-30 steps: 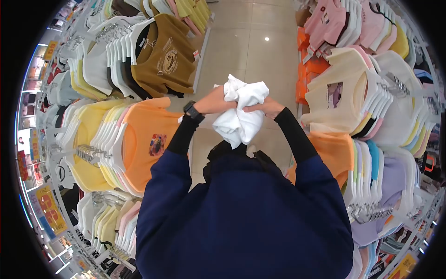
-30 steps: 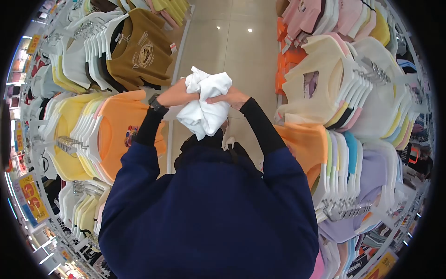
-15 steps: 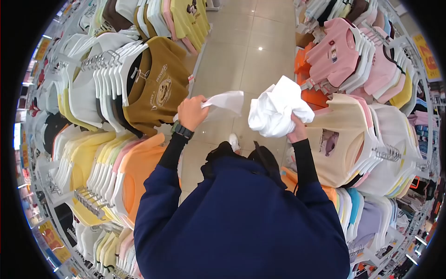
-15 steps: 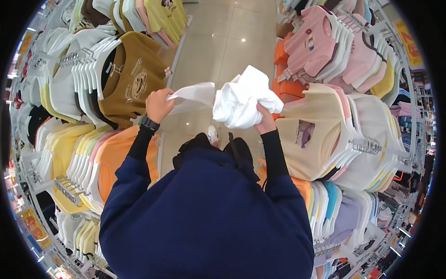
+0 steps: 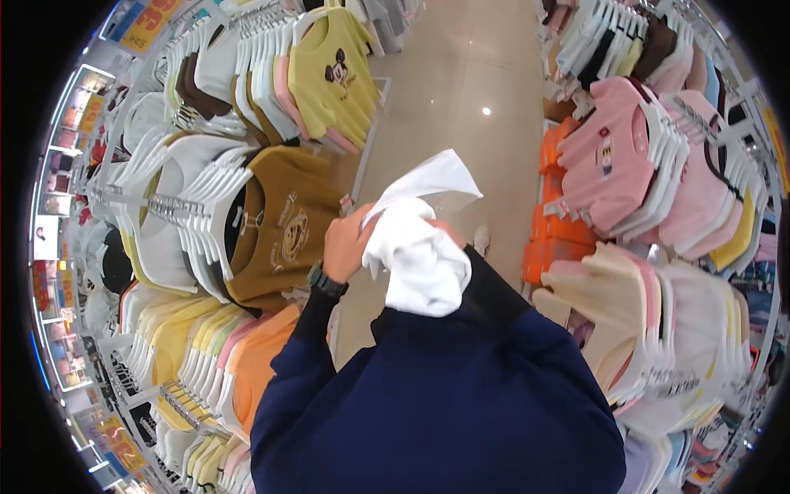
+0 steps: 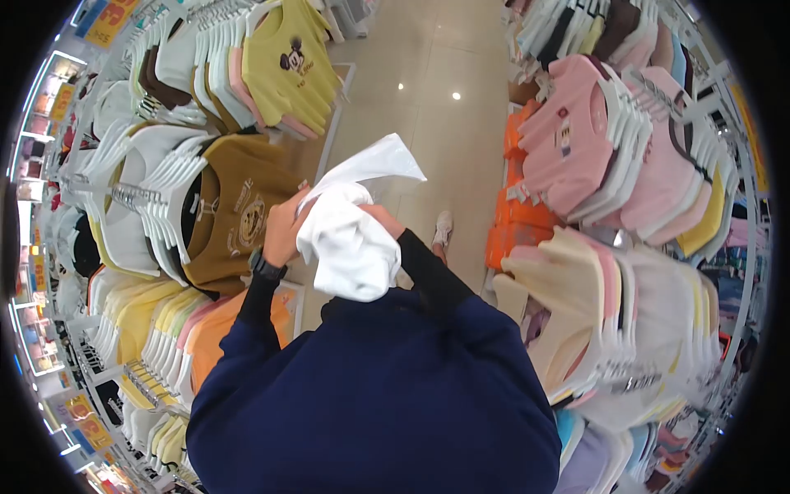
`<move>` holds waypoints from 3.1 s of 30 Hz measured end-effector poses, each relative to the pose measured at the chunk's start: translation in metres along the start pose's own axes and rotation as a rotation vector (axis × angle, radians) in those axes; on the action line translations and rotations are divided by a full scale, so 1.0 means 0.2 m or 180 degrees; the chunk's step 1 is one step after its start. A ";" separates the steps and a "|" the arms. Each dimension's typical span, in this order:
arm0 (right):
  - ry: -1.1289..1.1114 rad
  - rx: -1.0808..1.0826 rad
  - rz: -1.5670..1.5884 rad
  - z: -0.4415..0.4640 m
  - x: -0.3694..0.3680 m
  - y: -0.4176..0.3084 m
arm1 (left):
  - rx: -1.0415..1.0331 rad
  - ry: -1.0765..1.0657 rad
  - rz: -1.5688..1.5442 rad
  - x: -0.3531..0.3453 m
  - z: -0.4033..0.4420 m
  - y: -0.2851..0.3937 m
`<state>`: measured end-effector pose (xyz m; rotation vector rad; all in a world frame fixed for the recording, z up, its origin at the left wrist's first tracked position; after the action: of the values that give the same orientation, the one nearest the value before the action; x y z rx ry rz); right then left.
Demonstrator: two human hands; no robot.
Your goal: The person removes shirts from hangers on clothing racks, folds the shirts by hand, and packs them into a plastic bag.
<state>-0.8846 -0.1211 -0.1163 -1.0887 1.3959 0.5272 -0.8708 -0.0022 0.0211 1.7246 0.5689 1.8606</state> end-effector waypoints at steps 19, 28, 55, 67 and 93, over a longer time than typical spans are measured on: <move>0.0480 -0.0192 -0.4501 0.45 0.73 -0.80 | 0.0647 0.0096 -0.0213 -0.43 0.71 0.41; -0.1682 -0.1457 -0.5963 0.82 0.93 -0.42 | 0.1149 0.1114 -0.0576 -0.11 0.96 0.12; -0.0977 0.0551 -0.4585 2.07 -0.10 -2.01 | 0.3022 0.3088 -0.0191 0.21 0.86 -0.93; -0.2262 0.2416 -0.5377 2.57 -0.63 -2.34 | 0.3367 0.3061 0.1764 0.45 1.42 -1.03; -0.3042 0.1713 -0.5551 2.72 -0.47 -2.21 | 0.3562 0.3010 0.1214 0.00 1.32 -0.97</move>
<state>-0.2494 0.1636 0.0093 -0.9664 -0.4677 -0.5713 -0.5888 0.1342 -0.0765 1.3905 2.0691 2.9138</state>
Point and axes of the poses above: each hand's wrist, its own z-axis towards the middle knuckle, its own x-axis out of the back of the hand, y = z × x, the point moved 9 cm from there along z, towards the middle knuckle, and after that the axes turned 3 degrees about z, right-handed, at the moved point
